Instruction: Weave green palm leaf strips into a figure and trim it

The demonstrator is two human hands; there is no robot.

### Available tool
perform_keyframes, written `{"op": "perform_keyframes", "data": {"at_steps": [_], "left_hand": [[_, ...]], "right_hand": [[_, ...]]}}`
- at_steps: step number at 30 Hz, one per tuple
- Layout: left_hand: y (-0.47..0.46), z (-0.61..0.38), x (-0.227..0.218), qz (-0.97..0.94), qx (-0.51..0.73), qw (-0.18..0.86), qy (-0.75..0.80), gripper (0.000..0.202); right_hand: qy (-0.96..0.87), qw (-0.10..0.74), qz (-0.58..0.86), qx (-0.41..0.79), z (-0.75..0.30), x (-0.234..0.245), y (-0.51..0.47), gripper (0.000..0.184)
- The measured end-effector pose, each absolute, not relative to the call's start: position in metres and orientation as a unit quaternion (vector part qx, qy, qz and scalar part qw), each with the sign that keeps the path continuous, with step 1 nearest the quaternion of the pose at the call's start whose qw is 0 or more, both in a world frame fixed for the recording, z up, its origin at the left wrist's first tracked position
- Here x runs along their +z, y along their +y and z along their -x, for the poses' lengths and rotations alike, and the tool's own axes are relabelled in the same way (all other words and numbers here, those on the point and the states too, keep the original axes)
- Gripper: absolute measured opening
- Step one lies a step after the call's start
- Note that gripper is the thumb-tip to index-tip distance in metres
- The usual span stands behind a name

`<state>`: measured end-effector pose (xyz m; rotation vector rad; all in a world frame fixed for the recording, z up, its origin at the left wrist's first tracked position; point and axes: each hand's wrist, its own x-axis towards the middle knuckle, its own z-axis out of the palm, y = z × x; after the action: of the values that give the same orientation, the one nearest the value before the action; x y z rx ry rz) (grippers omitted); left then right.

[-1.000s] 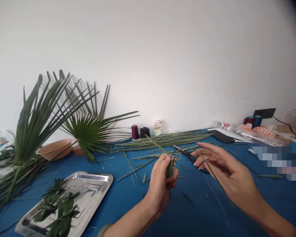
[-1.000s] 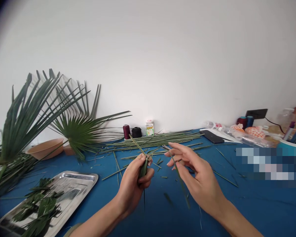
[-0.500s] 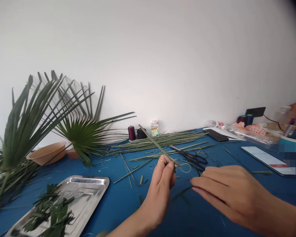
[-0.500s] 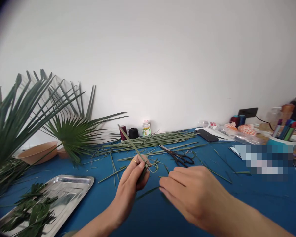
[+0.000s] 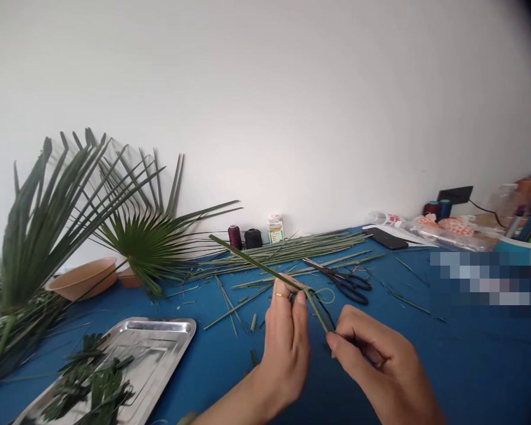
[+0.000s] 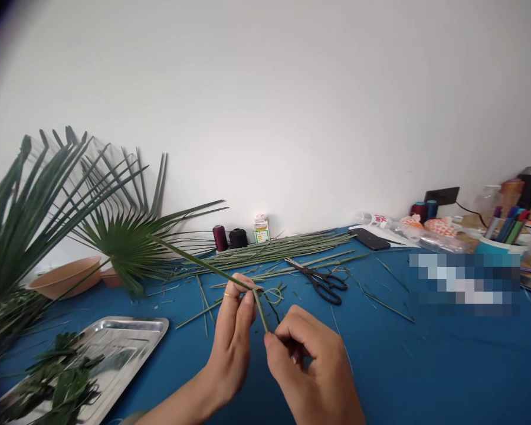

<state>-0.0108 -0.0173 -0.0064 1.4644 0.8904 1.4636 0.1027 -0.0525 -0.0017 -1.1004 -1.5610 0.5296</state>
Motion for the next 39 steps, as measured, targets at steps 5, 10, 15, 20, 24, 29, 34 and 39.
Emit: {"op": "perform_keyframes", "data": {"at_steps": [5, 10, 15, 20, 24, 29, 34, 39], "left_hand": [[-0.014, 0.010, -0.007, -0.679, 0.560, 0.278, 0.384, 0.012], [-0.012, 0.009, -0.011, -0.700, 0.546, 0.218, 0.405, 0.014], [-0.012, 0.010, -0.011, -0.685, 0.553, 0.201, 0.429, 0.015], [-0.012, 0.007, -0.009, -0.642, 0.588, 0.223, 0.439, 0.013], [-0.011, 0.006, -0.008, -0.617, 0.617, 0.226, 0.432, 0.015], [-0.007, 0.008, -0.018, -0.650, 0.608, 0.196, 0.412, 0.014], [-0.004, 0.008, -0.027, -0.679, 0.611, 0.179, 0.366, 0.015], [-0.006, 0.010, -0.022, -0.726, 0.558, 0.216, 0.338, 0.023]], "right_hand": [[-0.606, 0.562, 0.466, 0.316, -0.107, -0.002, -0.050, 0.029], [-0.557, 0.573, 0.454, 0.395, -0.107, -0.004, -0.048, 0.029], [-0.563, 0.547, 0.466, 0.409, -0.106, -0.007, -0.047, 0.029], [-0.547, 0.576, 0.457, 0.400, -0.104, -0.010, -0.046, 0.030], [-0.532, 0.590, 0.447, 0.412, -0.101, -0.010, -0.047, 0.031], [-0.491, 0.600, 0.442, 0.451, -0.099, -0.005, -0.047, 0.031], [-0.495, 0.577, 0.441, 0.478, -0.097, -0.003, -0.041, 0.029], [-0.511, 0.584, 0.443, 0.450, -0.095, -0.011, -0.036, 0.029]]}}
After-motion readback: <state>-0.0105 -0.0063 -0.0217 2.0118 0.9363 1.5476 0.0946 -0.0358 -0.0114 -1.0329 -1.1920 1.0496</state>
